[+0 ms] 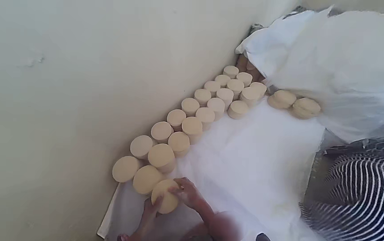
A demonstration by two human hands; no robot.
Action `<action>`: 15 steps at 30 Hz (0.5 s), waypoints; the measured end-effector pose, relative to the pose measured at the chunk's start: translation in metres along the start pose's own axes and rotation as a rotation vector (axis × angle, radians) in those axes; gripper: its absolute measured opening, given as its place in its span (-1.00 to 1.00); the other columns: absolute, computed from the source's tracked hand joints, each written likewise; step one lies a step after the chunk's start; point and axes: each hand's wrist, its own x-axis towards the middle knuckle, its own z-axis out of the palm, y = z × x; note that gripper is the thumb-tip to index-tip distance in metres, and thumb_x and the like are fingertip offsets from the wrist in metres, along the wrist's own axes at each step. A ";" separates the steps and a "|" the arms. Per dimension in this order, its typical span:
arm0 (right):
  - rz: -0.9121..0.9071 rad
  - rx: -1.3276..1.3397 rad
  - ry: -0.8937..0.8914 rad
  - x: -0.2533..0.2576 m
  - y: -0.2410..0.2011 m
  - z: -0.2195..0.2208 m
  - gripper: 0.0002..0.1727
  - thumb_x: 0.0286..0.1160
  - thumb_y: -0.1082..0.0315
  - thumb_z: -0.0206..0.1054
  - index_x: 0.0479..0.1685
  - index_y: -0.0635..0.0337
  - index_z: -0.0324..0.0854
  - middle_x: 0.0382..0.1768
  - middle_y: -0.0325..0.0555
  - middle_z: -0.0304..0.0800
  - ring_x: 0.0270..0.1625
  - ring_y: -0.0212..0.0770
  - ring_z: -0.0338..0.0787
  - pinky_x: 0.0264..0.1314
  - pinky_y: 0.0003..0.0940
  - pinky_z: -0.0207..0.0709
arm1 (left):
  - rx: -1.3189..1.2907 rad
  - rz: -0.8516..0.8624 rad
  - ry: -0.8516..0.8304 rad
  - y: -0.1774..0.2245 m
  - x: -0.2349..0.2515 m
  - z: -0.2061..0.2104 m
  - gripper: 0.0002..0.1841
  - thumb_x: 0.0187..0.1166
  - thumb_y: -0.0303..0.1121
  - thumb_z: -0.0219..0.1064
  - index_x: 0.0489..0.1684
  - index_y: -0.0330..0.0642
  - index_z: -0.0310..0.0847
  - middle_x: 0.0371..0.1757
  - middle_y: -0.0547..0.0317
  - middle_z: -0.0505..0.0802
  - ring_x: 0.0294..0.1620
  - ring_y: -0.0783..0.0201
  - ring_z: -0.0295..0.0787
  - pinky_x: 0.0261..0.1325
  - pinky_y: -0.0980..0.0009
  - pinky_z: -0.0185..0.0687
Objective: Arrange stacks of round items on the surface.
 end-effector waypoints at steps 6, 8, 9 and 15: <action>-0.073 0.024 0.126 -0.013 0.007 -0.011 -0.28 0.55 0.07 0.45 0.57 0.40 0.45 0.49 0.33 0.55 0.49 0.13 0.61 0.53 -0.07 0.48 | 0.103 0.087 -0.072 -0.008 -0.002 -0.010 -0.34 0.82 -0.16 -0.07 0.70 -0.52 -0.15 0.43 -0.46 0.47 0.23 0.00 0.66 0.17 0.12 0.67; -0.150 0.005 0.180 -0.020 0.006 -0.013 -0.36 0.54 0.11 0.45 0.51 0.35 0.54 0.46 0.25 0.61 0.50 0.07 0.61 0.54 -0.09 0.48 | 0.160 0.121 -0.096 -0.010 -0.004 -0.017 -0.34 0.77 -0.19 -0.01 0.66 -0.55 -0.10 0.40 -0.47 0.50 0.20 -0.01 0.67 0.17 0.12 0.67; -0.200 -0.012 0.184 -0.021 0.005 -0.012 -0.41 0.54 0.14 0.45 0.46 0.33 0.59 0.44 0.22 0.64 0.51 0.05 0.61 0.55 -0.08 0.46 | 0.194 0.117 -0.104 -0.011 -0.003 -0.020 -0.35 0.74 -0.21 0.02 0.63 -0.55 -0.05 0.35 -0.42 0.54 0.15 0.02 0.69 0.13 0.13 0.67; -0.314 -0.361 0.014 0.010 -0.024 -0.012 -0.54 0.54 0.12 0.44 0.31 0.21 0.74 0.32 0.16 0.76 0.49 0.10 0.63 0.65 -0.02 0.35 | 0.397 0.754 -0.478 -0.064 0.050 -0.085 -0.46 0.63 -0.36 0.31 0.18 -0.84 0.29 -0.16 -0.50 0.72 -0.20 -0.02 0.78 -0.12 0.37 0.73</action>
